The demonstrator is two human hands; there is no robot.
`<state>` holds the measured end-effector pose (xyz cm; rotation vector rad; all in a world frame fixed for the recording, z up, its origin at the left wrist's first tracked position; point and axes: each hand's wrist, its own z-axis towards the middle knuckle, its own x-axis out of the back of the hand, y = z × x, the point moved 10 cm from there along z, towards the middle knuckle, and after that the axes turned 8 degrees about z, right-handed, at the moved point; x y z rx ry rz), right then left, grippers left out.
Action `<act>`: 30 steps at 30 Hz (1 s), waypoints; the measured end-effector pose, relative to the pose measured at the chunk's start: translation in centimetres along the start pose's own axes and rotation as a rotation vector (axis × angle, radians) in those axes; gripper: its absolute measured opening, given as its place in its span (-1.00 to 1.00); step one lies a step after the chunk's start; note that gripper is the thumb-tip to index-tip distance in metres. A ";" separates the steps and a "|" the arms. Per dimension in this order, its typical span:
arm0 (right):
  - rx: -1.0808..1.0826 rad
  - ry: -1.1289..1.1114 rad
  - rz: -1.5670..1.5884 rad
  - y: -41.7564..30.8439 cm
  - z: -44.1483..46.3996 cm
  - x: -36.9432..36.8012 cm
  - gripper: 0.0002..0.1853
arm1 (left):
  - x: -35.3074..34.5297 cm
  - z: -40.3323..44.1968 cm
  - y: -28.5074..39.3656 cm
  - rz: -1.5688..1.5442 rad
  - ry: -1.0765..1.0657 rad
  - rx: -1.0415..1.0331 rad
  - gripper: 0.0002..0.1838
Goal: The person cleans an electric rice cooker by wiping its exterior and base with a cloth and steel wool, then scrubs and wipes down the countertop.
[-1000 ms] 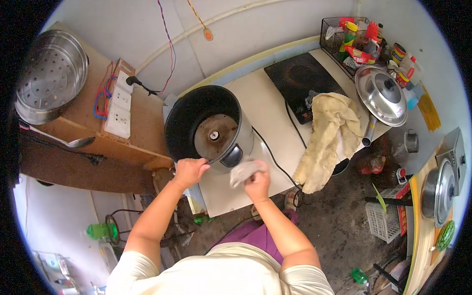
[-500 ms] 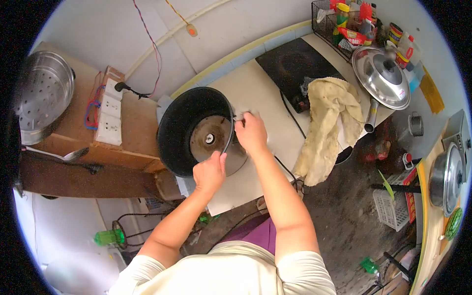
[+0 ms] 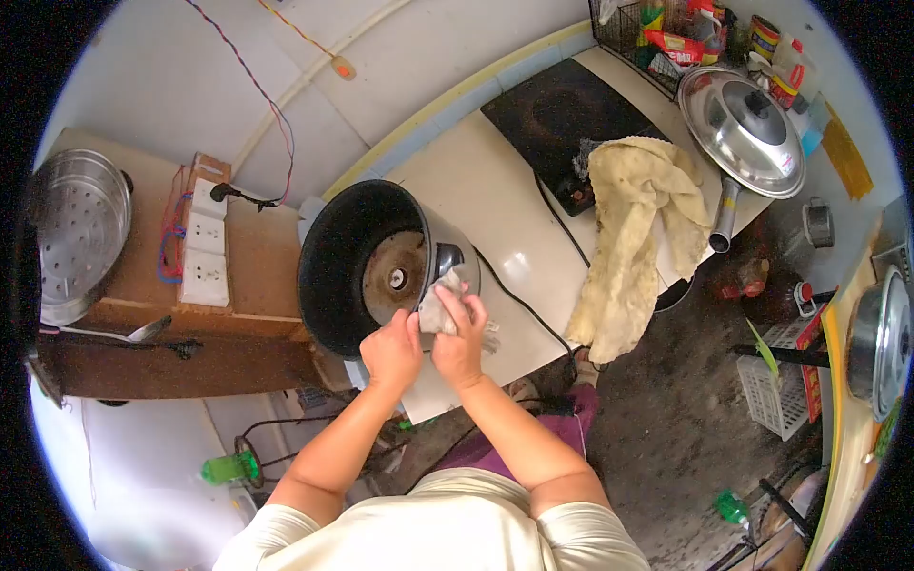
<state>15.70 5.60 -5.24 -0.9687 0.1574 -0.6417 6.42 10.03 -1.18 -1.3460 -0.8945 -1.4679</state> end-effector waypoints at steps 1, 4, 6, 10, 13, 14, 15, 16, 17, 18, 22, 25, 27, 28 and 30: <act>0.001 -0.002 0.035 0.2 -1.0 -0.3 -0.86 | 0.0 0.0 0.0 0.006 0.000 -0.001 -0.71; -0.146 0.014 0.100 1.2 -4.4 -1.7 -0.79 | 0.2 0.0 0.0 0.018 0.021 -0.015 -0.71; -0.306 0.002 0.181 2.4 -5.2 -2.4 -0.90 | 0.1 -0.2 0.1 0.015 0.032 -0.030 -0.71; -0.411 0.137 0.352 6.9 -2.2 -2.8 -0.79 | 0.0 -0.3 -0.1 0.026 0.009 -0.039 -0.73; -0.233 -0.025 0.221 13.1 1.9 -5.6 -0.74 | -0.1 0.0 -0.2 0.061 0.034 -0.048 -0.72; -0.419 -0.102 0.262 16.5 1.2 -6.8 -0.74 | 0.1 0.0 -0.1 0.070 0.057 -0.057 -0.71; -0.597 -0.177 0.299 19.3 0.7 -7.5 -0.75 | 0.0 0.2 0.0 0.060 0.060 -0.051 -0.71; -0.774 -0.251 0.337 21.2 -0.4 -8.3 -0.75 | 0.1 0.1 0.0 0.050 0.064 -0.046 -0.72; -0.829 -0.257 0.315 21.7 -1.2 -8.1 -0.76 | 0.2 0.1 0.0 0.040 0.069 -0.041 -0.72; -0.884 -0.261 0.295 21.5 -2.2 -7.8 -0.75 | 0.2 0.2 0.0 0.043 0.075 -0.040 -0.72; -0.816 0.302 0.657 14.0 -8.3 -5.8 -0.68 | 0.0 0.1 0.0 0.026 0.068 -0.034 -0.73; -0.592 0.166 0.561 6.6 -4.3 -3.3 -0.60 | -0.1 0.2 -0.2 0.032 0.054 -0.038 -0.73; -0.471 -0.049 0.294 7.5 -4.4 -4.6 -0.59 | -0.3 0.3 -0.4 0.047 0.041 -0.034 -0.72; -0.567 -0.063 0.328 11.8 -5.9 -6.7 -0.60 | -0.5 0.5 -0.5 0.052 0.043 -0.022 -0.72; -0.847 -0.066 0.493 15.6 -7.0 -8.0 -0.62 | -0.4 0.4 -0.8 0.059 0.038 0.008 -0.70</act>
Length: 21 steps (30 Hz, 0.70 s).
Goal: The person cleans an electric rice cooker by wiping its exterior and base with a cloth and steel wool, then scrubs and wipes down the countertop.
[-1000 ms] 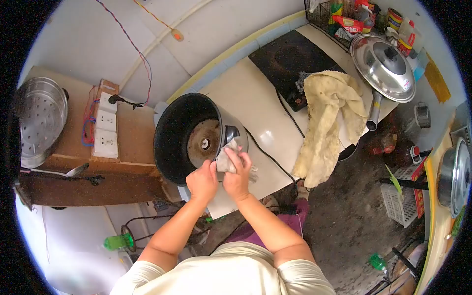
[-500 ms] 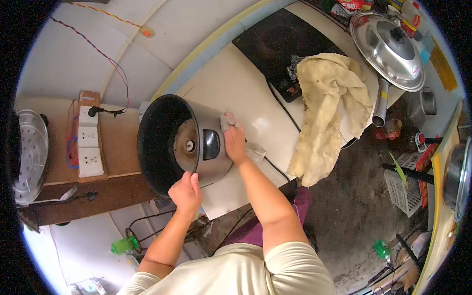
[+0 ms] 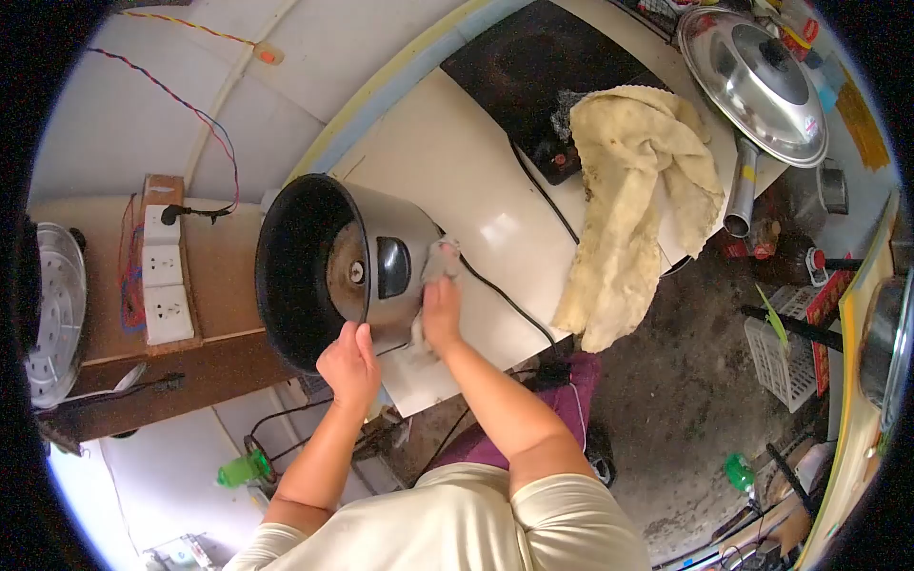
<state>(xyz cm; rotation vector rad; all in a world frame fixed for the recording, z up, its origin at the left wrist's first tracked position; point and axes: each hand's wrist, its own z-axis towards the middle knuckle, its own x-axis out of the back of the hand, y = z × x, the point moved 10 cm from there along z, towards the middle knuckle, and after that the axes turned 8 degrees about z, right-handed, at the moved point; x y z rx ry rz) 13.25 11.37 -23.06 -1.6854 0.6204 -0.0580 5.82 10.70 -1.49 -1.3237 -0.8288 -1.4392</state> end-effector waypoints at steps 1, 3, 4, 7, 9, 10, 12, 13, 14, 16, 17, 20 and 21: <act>-0.163 0.000 0.134 -0.4 0.4 0.5 -0.64 | 0.0 0.1 0.1 -0.005 0.007 0.016 -0.69; -0.307 0.001 0.137 0.0 -0.7 0.5 -0.69 | 0.0 0.2 0.3 -0.002 0.010 0.042 -0.67; -0.290 0.002 0.009 0.6 -2.8 -0.5 -0.72 | 0.0 0.2 0.4 0.009 0.006 0.052 -0.67; 0.042 0.062 -0.316 -0.6 -8.5 -3.8 -0.86 | -0.1 0.6 0.5 -0.004 -0.004 0.087 -0.64; 0.207 -0.051 -0.588 0.8 -9.0 -5.4 -0.86 | -0.2 0.7 0.5 -0.017 -0.013 0.092 -0.63; 0.167 -0.094 -0.572 1.5 -7.7 -4.6 -0.86 | -0.2 0.9 0.5 -0.021 -0.012 0.084 -0.63; -0.002 -0.117 -0.373 2.1 -4.1 -2.1 -0.84 | -0.1 1.2 0.5 -0.015 0.007 0.088 -0.63; -0.100 0.000 -0.112 0.5 -1.6 0.1 -0.86 | -0.1 1.2 0.5 -0.005 0.012 0.089 -0.63; -0.191 0.119 0.147 -0.4 -0.3 2.0 -0.87 | 0.0 1.2 0.7 0.001 0.020 0.089 -0.62; -0.245 0.127 0.116 0.6 -1.7 1.4 -0.88 | -0.2 1.2 0.8 0.028 0.005 0.107 -0.62; -0.275 0.129 0.102 1.4 -3.0 0.5 -0.89 | -0.2 1.2 0.7 0.045 -0.003 0.117 -0.62; 0.108 0.104 -0.162 -1.6 -7.2 -2.8 -0.89 | -0.1 1.2 0.6 0.003 -0.008 0.139 -0.62; 0.186 0.112 -0.138 -3.6 -7.8 -3.0 -0.84 | -0.1 1.3 0.6 0.000 -0.004 0.129 -0.62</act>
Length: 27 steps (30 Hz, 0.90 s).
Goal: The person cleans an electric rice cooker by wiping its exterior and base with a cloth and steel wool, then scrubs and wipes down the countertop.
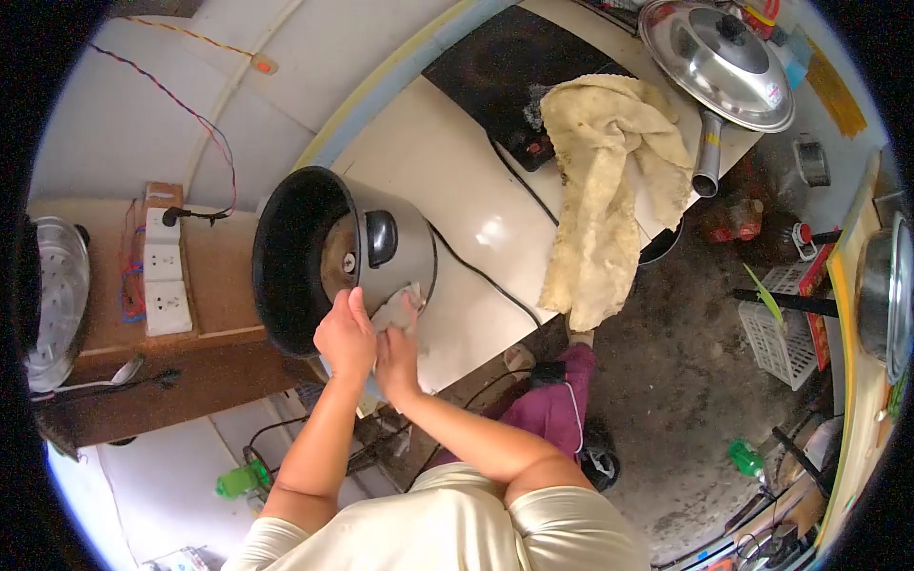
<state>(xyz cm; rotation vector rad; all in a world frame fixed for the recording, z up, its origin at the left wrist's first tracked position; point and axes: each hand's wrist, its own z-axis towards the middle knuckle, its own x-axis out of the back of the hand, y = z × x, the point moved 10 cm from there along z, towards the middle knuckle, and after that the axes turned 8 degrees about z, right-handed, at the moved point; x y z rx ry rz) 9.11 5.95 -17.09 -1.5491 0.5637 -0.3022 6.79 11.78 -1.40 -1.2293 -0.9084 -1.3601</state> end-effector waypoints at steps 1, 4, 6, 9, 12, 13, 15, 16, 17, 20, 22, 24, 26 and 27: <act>-0.030 -0.006 0.011 0.3 0.4 0.1 -0.85 | 0.0 0.1 0.0 -0.003 0.000 -0.007 -0.62; -0.317 -0.099 0.005 4.1 6.4 2.0 -0.86 | 0.0 0.2 0.0 -0.008 0.023 -0.006 -0.62; -0.367 -0.076 -0.036 4.7 8.1 3.5 -0.78 | 0.0 -0.1 0.0 0.002 0.022 0.001 -0.62; -0.238 0.044 -0.172 5.1 7.0 3.5 -0.70 | -0.1 0.0 -0.1 0.020 0.001 0.024 -0.66; -0.562 -0.061 0.073 6.6 3.2 2.7 -0.71 | 0.3 0.0 0.1 -0.103 0.022 -0.012 -0.75; -0.670 -0.126 0.272 5.9 2.7 2.5 -0.71 | 1.0 -0.4 0.3 -0.220 0.080 -0.048 -0.70; -0.881 -0.270 0.670 2.7 1.9 2.9 -0.70 | 2.5 -1.7 2.0 -0.323 0.111 -0.218 -0.50; -0.899 -0.305 0.755 0.7 2.2 3.5 -0.69 | 3.4 -3.0 3.8 -0.308 0.074 -0.354 -0.38; -0.921 -0.336 0.839 -1.4 2.6 4.3 -0.68 | 3.7 -4.8 5.7 -0.294 0.033 -0.490 -0.26; -0.959 -0.517 0.838 -7.1 3.1 6.3 -0.62 | 2.0 -7.6 8.4 -0.451 -0.087 -0.537 -0.19; -0.928 -0.707 0.770 -9.8 3.4 6.8 -0.60 | 1.0 -7.1 8.8 -0.435 -0.024 -0.552 -0.21; -0.821 -0.834 0.478 -9.4 4.7 8.6 -0.57 | 0.4 -6.6 9.0 -0.466 -0.025 -0.533 -0.23; -0.734 -1.005 0.162 -9.7 7.3 10.4 -0.55 | -0.2 -6.1 9.0 -0.535 -0.083 -0.479 -0.25; -0.730 -1.073 0.035 -9.8 8.9 11.1 -0.55 | 0.0 -5.6 8.6 -0.570 -0.065 -0.439 -0.28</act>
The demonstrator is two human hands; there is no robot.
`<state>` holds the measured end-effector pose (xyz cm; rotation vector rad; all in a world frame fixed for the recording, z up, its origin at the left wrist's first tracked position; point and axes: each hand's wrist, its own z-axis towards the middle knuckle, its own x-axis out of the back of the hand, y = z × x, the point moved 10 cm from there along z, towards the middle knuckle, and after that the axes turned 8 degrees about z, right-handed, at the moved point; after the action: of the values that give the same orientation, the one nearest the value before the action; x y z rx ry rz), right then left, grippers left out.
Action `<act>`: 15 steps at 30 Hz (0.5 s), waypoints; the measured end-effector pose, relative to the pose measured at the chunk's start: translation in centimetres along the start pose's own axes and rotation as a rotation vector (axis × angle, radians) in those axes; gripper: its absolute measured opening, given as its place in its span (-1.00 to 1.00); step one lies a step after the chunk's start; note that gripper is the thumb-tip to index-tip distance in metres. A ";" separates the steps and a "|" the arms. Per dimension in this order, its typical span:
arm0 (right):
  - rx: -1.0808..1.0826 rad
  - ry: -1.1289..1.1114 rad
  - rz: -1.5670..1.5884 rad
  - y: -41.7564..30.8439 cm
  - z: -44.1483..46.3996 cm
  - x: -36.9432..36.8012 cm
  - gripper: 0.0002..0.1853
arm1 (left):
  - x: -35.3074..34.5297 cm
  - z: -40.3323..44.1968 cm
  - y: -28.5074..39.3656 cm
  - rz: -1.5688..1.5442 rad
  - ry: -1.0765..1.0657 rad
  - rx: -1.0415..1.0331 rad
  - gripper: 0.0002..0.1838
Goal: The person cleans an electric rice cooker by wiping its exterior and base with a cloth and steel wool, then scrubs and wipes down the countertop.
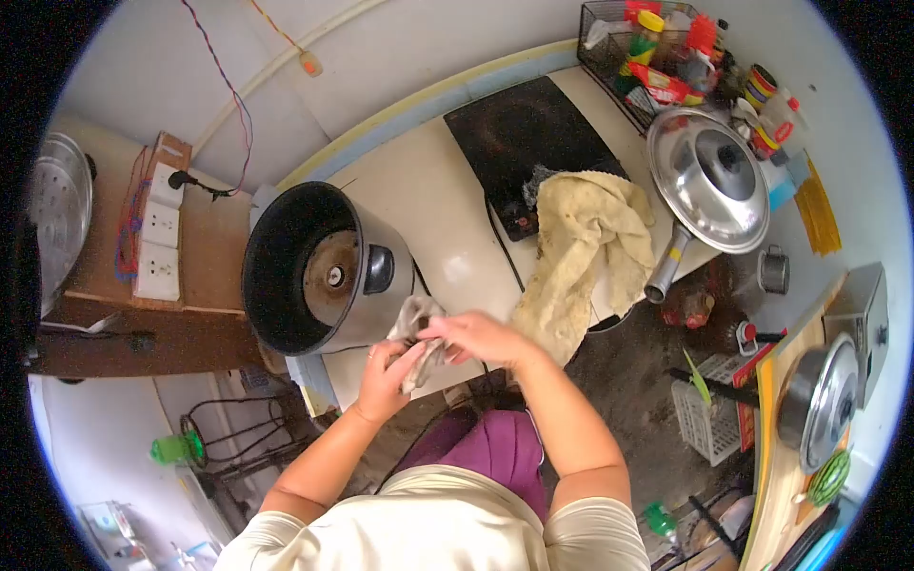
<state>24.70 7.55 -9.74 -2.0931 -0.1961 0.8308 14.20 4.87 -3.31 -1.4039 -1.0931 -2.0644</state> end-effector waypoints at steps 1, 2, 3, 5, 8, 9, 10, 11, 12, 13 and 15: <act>0.038 0.150 -0.141 -1.2 0.4 3.4 -0.58 | 0.6 0.3 -0.3 -0.028 0.033 0.031 -0.31; 0.079 0.299 -0.278 -2.1 0.9 6.9 -0.61 | 1.2 0.3 -0.6 -0.055 0.063 0.063 -0.33; 0.327 0.563 -0.563 -4.7 0.6 10.8 -0.67 | 1.4 0.1 -1.2 -0.073 0.068 0.118 -0.34; 0.403 0.923 -1.099 -9.1 0.2 15.4 -0.58 | 1.7 -0.8 -2.3 -0.109 0.080 0.229 -0.36; 0.115 1.167 -1.697 -12.8 1.4 18.3 -0.45 | 3.3 -1.4 -2.5 -0.049 0.128 0.257 -0.42; 0.036 1.169 -1.771 -12.8 2.1 19.2 -0.49 | 3.9 -1.8 -2.7 -0.044 0.133 0.269 -0.42; -0.047 1.170 -1.845 -12.7 2.7 20.1 -0.53 | 4.7 -1.7 -2.6 0.019 0.128 0.260 -0.44; -0.134 1.172 -1.919 -12.6 3.2 20.9 -0.57 | 5.5 -1.8 -2.7 0.051 0.131 0.270 -0.45; -0.178 1.104 -1.880 -12.6 4.0 21.9 -0.61 | 6.3 -1.7 -2.8 0.081 0.134 0.277 -0.45; -0.222 1.040 -1.841 -12.8 4.8 22.8 -0.65 | 7.1 -1.4 -2.9 0.110 0.138 0.280 -0.46; -0.145 0.992 -1.800 -13.0 5.4 22.6 -0.73 | 8.3 -0.8 -3.2 0.153 0.148 0.286 -0.50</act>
<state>40.61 28.57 -13.09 -1.3232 -1.2648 -1.2328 8.12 6.89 2.92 -1.1393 -1.1293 -1.7911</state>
